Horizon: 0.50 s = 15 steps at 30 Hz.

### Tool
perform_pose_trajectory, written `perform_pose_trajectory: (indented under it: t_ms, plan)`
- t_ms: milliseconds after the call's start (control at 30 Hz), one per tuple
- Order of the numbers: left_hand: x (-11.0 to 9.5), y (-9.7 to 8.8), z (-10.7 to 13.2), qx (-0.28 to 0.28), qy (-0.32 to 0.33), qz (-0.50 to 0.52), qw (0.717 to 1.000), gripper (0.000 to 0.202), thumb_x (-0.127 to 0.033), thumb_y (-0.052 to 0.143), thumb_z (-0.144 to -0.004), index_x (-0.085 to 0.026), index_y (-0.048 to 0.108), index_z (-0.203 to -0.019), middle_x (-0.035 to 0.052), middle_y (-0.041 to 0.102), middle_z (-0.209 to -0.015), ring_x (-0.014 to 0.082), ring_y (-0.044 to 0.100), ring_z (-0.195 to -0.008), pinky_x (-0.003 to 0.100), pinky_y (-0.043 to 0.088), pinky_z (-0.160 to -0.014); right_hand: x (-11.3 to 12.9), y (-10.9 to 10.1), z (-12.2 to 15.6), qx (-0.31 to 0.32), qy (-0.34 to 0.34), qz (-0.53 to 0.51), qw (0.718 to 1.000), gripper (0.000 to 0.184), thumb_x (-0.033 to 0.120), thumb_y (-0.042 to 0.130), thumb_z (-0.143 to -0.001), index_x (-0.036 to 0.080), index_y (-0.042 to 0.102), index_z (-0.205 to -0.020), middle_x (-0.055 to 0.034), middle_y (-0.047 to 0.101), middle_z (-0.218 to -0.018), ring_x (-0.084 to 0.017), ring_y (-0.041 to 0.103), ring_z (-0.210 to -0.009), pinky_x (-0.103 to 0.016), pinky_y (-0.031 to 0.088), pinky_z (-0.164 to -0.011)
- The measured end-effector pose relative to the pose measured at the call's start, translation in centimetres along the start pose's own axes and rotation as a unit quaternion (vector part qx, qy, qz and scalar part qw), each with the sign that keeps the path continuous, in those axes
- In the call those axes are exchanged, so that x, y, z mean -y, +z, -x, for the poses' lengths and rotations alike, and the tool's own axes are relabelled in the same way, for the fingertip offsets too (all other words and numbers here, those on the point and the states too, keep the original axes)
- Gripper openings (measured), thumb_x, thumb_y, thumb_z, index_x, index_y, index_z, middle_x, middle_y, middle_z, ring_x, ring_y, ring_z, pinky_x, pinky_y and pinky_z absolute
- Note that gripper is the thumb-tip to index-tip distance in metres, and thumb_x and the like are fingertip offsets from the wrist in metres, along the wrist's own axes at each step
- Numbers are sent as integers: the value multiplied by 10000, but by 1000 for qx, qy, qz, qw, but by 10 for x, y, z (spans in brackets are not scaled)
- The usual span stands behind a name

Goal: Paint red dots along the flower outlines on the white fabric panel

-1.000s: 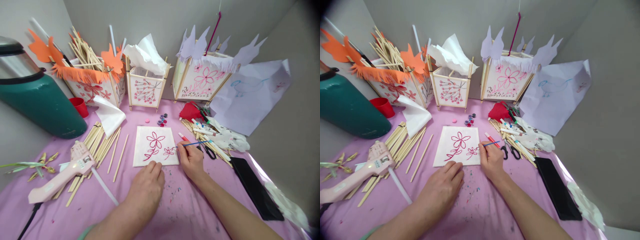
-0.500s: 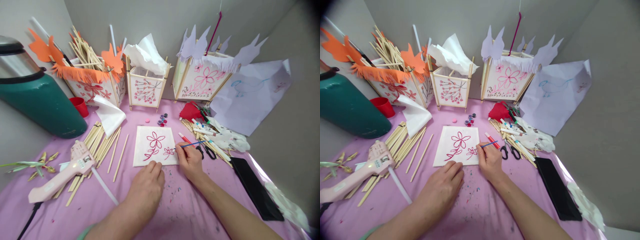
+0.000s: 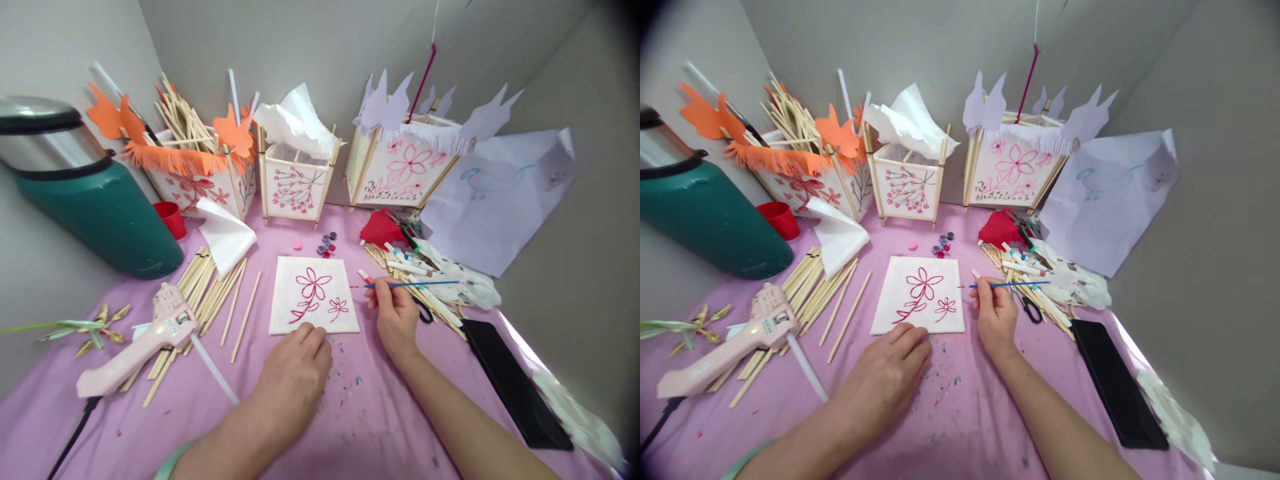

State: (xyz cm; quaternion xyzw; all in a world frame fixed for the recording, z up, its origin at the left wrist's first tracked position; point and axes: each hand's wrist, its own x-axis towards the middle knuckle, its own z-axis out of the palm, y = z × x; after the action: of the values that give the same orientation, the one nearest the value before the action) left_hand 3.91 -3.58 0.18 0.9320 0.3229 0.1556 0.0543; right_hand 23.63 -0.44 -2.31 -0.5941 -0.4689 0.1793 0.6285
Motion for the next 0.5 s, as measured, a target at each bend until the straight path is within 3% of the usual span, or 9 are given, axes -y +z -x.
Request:
perform_pose_trajectory:
  t_ms: [167,300,400,500]
  plan:
    - [3,-5,-2,-148,26,1,989,231,-164,487,-867,-147,581,-657,47,567,-664,176,488,-669,323,423,-622,-2,-2,-6,-21,36,-35,999,302,455,537,-841,157,579,-812,19,591,-633,-87,485,-502,-222,401,-505]
    - [6,-7,-3,-201,15,-47,978,332,-222,489,-877,-160,528,-553,27,512,-541,152,459,-570,308,354,-559,-4,-4,-5,-19,32,-43,998,320,469,535,-835,165,550,-736,32,563,-605,-86,459,-486,-222,379,-488]
    - [9,-7,-1,-202,22,-86,975,369,-229,458,-894,-160,535,-540,21,513,-504,141,469,-524,301,335,-539,-6,-5,-2,-12,21,-34,999,330,474,526,-837,171,538,-708,39,547,-590,-86,437,-477,-226,368,-488]
    - [3,-8,2,-109,12,-112,988,362,-257,429,-910,-158,583,-598,37,564,-543,167,528,-569,316,378,-576,-8,-8,0,-9,-7,-15,1000,333,472,511,-846,174,541,-700,42,539,-583,-90,437,-487,-229,367,-507]
